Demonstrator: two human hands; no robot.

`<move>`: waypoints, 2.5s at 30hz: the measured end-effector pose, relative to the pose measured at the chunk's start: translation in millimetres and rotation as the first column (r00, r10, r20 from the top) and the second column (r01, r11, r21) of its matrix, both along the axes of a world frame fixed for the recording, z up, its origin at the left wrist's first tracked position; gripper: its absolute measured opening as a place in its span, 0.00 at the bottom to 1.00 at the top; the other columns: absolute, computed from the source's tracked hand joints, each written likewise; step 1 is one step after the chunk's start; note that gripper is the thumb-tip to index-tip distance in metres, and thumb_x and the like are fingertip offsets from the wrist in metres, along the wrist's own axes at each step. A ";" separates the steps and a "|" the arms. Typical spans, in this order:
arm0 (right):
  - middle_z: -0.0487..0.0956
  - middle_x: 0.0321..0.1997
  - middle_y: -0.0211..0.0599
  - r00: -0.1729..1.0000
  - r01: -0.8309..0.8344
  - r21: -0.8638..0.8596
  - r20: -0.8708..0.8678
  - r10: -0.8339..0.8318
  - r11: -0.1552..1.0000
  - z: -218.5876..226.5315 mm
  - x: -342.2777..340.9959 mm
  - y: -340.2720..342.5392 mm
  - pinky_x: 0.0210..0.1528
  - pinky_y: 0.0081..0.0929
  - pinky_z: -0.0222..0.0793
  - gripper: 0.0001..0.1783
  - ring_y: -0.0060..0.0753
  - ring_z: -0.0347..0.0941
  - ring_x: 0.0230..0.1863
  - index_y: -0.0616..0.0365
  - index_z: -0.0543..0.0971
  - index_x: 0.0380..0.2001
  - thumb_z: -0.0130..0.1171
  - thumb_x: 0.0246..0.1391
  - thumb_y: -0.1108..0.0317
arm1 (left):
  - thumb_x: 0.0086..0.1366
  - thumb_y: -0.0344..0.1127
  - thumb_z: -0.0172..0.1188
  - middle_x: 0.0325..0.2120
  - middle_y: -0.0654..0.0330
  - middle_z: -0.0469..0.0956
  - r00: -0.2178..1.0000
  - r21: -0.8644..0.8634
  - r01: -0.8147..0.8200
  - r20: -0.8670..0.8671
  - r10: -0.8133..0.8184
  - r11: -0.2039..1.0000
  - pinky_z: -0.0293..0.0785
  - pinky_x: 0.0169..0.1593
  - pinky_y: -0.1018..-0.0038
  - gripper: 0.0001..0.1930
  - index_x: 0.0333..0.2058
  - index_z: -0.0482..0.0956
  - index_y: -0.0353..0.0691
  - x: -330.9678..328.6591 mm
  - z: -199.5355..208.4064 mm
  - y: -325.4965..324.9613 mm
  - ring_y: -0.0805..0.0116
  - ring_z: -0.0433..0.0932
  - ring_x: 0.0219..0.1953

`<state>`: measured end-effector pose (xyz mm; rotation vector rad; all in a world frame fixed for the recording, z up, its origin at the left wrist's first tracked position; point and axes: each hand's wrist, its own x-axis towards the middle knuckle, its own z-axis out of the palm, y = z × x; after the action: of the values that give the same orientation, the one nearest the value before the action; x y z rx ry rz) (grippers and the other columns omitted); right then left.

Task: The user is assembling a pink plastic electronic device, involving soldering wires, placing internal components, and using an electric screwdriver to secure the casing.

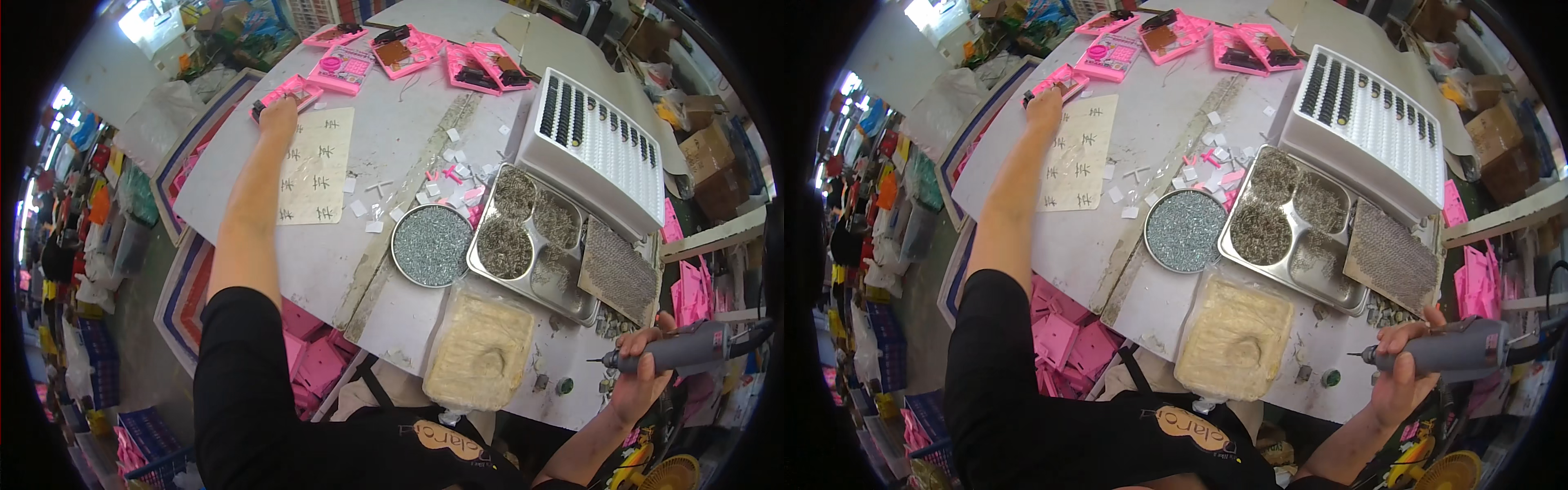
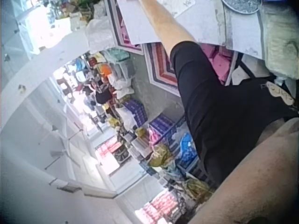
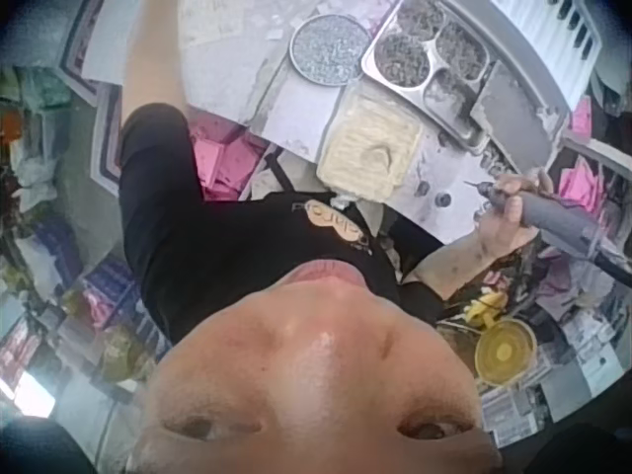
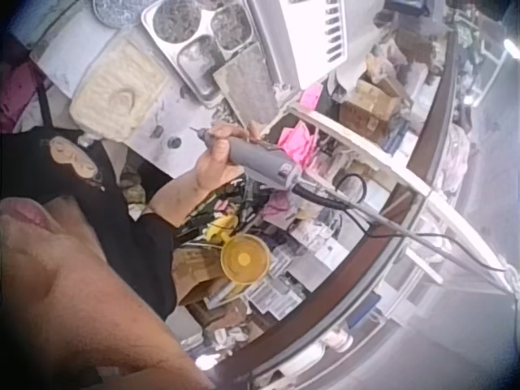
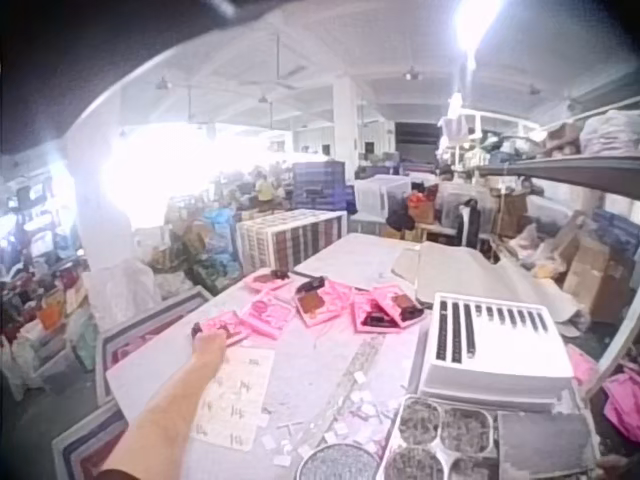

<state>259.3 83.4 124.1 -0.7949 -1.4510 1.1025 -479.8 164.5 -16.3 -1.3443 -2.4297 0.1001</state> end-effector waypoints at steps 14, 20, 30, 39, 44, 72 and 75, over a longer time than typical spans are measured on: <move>0.80 0.33 0.32 0.926 -0.337 -0.341 0.050 0.375 0.877 -65.1 -52.0 -37.3 0.37 0.19 0.73 0.11 0.20 0.76 0.32 0.65 0.78 0.48 0.57 0.63 0.76 | 0.60 0.30 0.60 0.34 0.55 0.75 0.633 0.041 0.754 0.221 -0.742 0.655 0.72 0.41 0.61 0.08 0.37 0.73 0.39 249.9 120.2 -238.5 0.53 0.77 0.38; 0.80 0.29 0.31 0.813 -0.505 -0.573 -0.064 0.579 0.645 -72.3 -73.2 -54.9 0.31 0.17 0.72 0.12 0.19 0.77 0.30 0.65 0.79 0.48 0.54 0.69 0.69 | 0.56 0.30 0.65 0.36 0.58 0.77 0.418 0.108 0.876 0.314 -0.852 0.469 0.71 0.38 0.64 0.11 0.38 0.75 0.39 303.3 113.7 -266.0 0.59 0.77 0.36; 0.74 0.66 0.51 0.470 -0.882 -0.466 -0.864 0.180 0.070 -105.8 -153.0 -48.0 0.65 0.48 0.71 0.44 0.48 0.72 0.66 0.64 0.64 0.69 0.37 0.71 0.34 | 0.56 0.32 0.62 0.40 0.59 0.78 0.153 0.251 0.938 0.316 -0.936 0.238 0.73 0.40 0.67 0.12 0.41 0.78 0.39 326.2 102.7 -252.3 0.62 0.78 0.39; 0.77 0.61 0.45 0.701 -0.711 -0.543 -0.490 0.519 0.447 -92.6 -127.8 -30.1 0.60 0.30 0.73 0.30 0.30 0.76 0.58 0.66 0.62 0.70 0.51 0.71 0.62 | 0.56 0.33 0.61 0.40 0.63 0.77 0.064 0.230 0.965 0.263 -0.963 0.127 0.72 0.39 0.71 0.12 0.40 0.78 0.43 344.1 84.0 -243.1 0.69 0.76 0.38; 0.79 0.56 0.46 0.894 -0.358 -0.489 0.065 0.443 0.795 -97.9 -66.7 -52.9 0.54 0.25 0.73 0.33 0.27 0.78 0.50 0.61 0.63 0.71 0.57 0.65 0.67 | 0.55 0.33 0.60 0.44 0.65 0.77 0.008 0.192 0.979 0.309 -0.951 0.071 0.72 0.40 0.72 0.13 0.41 0.77 0.44 361.4 45.7 -203.6 0.69 0.76 0.40; 0.78 0.30 0.34 0.796 -0.459 0.097 0.486 0.360 0.883 -92.7 -31.4 -92.9 0.41 0.33 0.69 0.11 0.37 0.72 0.37 0.57 0.83 0.33 0.70 0.44 0.79 | 0.54 0.36 0.69 0.35 0.62 0.77 0.024 0.599 0.688 0.547 -0.837 0.410 0.69 0.44 0.65 0.16 0.42 0.80 0.42 491.7 29.6 -234.4 0.64 0.77 0.38; 0.81 0.39 0.34 0.674 -0.602 0.004 0.539 0.506 0.798 -87.4 -20.5 -95.2 0.43 0.36 0.70 0.19 0.43 0.73 0.41 0.55 0.85 0.40 0.72 0.39 0.72 | 0.55 0.34 0.66 0.35 0.63 0.76 -0.186 0.591 0.787 0.501 -0.846 0.177 0.70 0.42 0.67 0.12 0.39 0.81 0.41 486.7 18.3 -242.7 0.66 0.77 0.37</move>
<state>238.8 -11.8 36.7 -0.5329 -2.3358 1.2278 6.9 -78.2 2.1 -3.1556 -1.1754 -1.1910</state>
